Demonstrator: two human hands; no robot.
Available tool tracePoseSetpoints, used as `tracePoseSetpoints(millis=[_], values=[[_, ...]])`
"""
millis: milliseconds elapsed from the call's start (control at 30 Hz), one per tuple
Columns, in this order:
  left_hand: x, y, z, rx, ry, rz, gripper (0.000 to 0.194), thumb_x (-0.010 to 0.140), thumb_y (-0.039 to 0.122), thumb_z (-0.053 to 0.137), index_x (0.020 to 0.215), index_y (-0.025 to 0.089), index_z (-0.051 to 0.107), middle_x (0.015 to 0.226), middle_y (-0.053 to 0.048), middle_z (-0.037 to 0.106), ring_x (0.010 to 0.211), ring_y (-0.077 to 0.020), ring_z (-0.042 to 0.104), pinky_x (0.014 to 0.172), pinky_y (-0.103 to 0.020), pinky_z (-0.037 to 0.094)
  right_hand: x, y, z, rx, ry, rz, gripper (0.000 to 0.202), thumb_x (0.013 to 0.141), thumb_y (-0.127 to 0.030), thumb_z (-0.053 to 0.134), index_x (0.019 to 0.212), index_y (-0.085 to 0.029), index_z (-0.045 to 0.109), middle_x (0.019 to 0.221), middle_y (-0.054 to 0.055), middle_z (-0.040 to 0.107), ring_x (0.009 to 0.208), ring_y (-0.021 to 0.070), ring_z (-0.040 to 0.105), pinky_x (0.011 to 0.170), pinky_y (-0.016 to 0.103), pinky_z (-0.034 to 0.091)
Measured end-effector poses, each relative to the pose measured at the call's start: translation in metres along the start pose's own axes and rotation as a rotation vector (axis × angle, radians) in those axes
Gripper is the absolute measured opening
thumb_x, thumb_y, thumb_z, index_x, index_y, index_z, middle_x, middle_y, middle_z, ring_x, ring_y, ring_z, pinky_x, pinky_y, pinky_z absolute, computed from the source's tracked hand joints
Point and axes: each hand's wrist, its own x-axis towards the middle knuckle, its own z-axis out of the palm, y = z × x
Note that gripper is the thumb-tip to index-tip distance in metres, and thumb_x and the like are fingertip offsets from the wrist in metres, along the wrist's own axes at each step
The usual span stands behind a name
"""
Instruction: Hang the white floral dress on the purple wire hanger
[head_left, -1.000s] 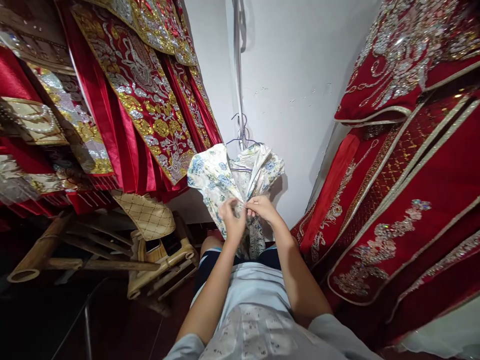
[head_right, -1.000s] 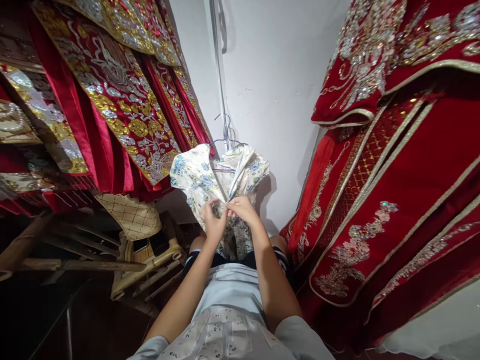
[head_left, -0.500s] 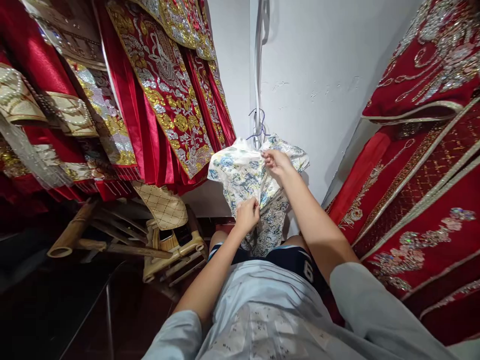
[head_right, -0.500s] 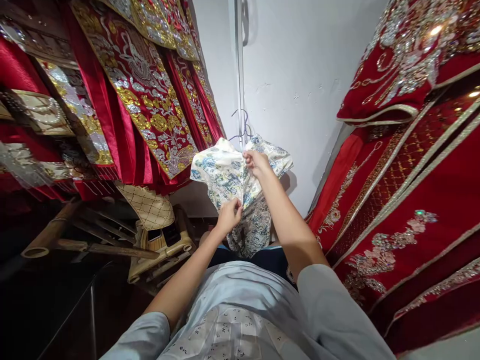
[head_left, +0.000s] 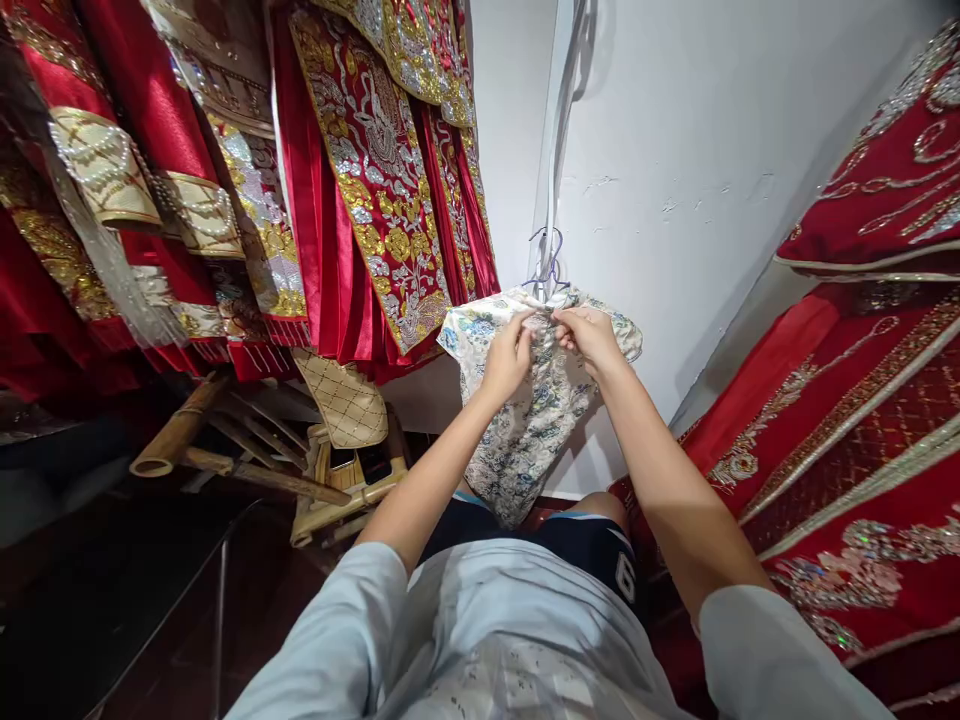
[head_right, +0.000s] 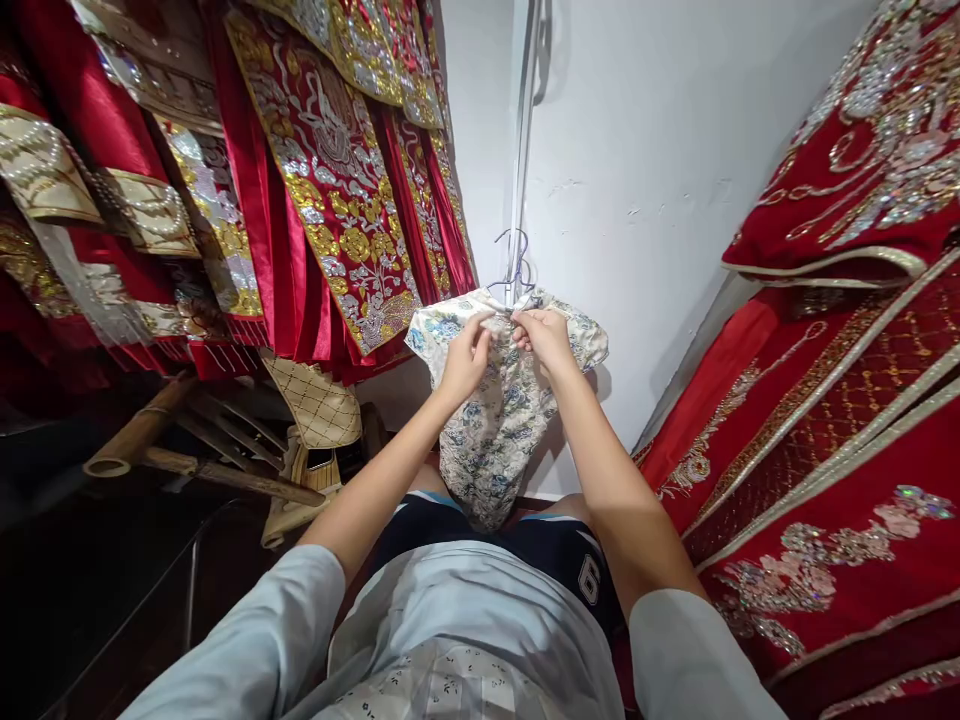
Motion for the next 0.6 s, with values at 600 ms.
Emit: tracePoseSetpoints(millis=[600], values=[[0.033,0.016,0.027,0.038,0.210,0.130,0.023,0.099,0.023,0.048,0.077,0.019,0.056,0.079,-0.005,0.062,0.077,-0.0187,0.055,0.074,-0.030,0.040,0.011,0.065,0.010,-0.153,0.116,-0.169,0.023,0.078,-0.041,0.064,0.070,-0.022,0.053,0.048,-0.005,0.049,0.046,0.0117,0.042,0.046,0.024,0.034]])
